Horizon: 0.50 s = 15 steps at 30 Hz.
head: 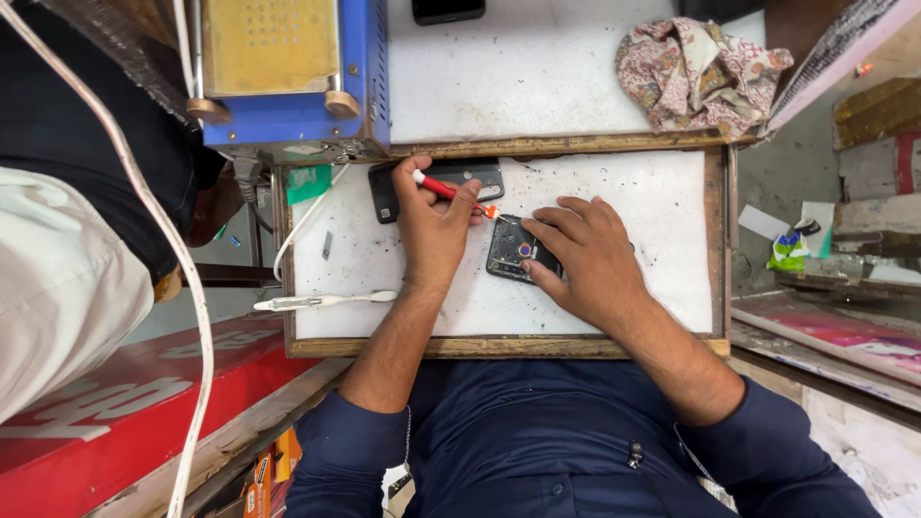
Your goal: The person removes the back cover of a smartphone, disconnects the battery, and uses a screwdriver to remove screws from the internal frame. They then place the back cover aside and continue working on the phone's internal components.
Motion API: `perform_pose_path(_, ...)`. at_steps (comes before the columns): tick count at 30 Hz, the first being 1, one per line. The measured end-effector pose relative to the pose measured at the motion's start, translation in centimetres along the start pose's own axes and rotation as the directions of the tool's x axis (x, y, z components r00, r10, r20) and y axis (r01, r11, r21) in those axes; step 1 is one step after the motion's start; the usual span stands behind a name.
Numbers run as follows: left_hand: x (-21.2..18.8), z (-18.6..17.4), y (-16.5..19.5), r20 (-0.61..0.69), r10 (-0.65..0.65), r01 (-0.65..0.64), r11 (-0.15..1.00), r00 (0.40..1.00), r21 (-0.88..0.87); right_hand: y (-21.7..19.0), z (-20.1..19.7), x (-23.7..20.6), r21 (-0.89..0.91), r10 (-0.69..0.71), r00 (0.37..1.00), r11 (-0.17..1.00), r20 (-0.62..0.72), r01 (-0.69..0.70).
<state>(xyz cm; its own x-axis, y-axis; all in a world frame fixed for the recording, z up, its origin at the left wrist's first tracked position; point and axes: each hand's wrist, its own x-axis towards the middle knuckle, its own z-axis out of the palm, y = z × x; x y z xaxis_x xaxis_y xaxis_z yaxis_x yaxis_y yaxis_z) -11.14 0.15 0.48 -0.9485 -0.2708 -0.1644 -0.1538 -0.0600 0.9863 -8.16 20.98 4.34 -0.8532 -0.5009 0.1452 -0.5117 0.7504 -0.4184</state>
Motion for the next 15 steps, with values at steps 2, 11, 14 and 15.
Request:
perform_pose_path(2,0.00,0.13,0.22,-0.010,0.007,-0.007,1.000,1.000,0.023,-0.03,-0.05,0.11,-0.007,-0.005,1.000,1.000,0.011,0.006)
perform_pose_path(11,-0.35,0.21,0.19,-0.006,0.058,-0.057,0.997,0.998,0.056,-0.13,0.33,0.18,-0.050,-0.006,0.999,0.999,0.040,0.008)
perform_pose_path(14,-0.52,0.17,-0.01,0.004,0.076,-0.076,0.996,0.997,0.038,-0.12,0.52,0.18,-0.057,-0.005,0.999,0.998,0.036,0.007)
perform_pose_path(15,-0.55,0.16,-0.05,0.007,0.083,-0.083,0.996,0.997,0.028,-0.12,0.57,0.22,-0.056,-0.008,0.999,0.998,0.034,0.010)
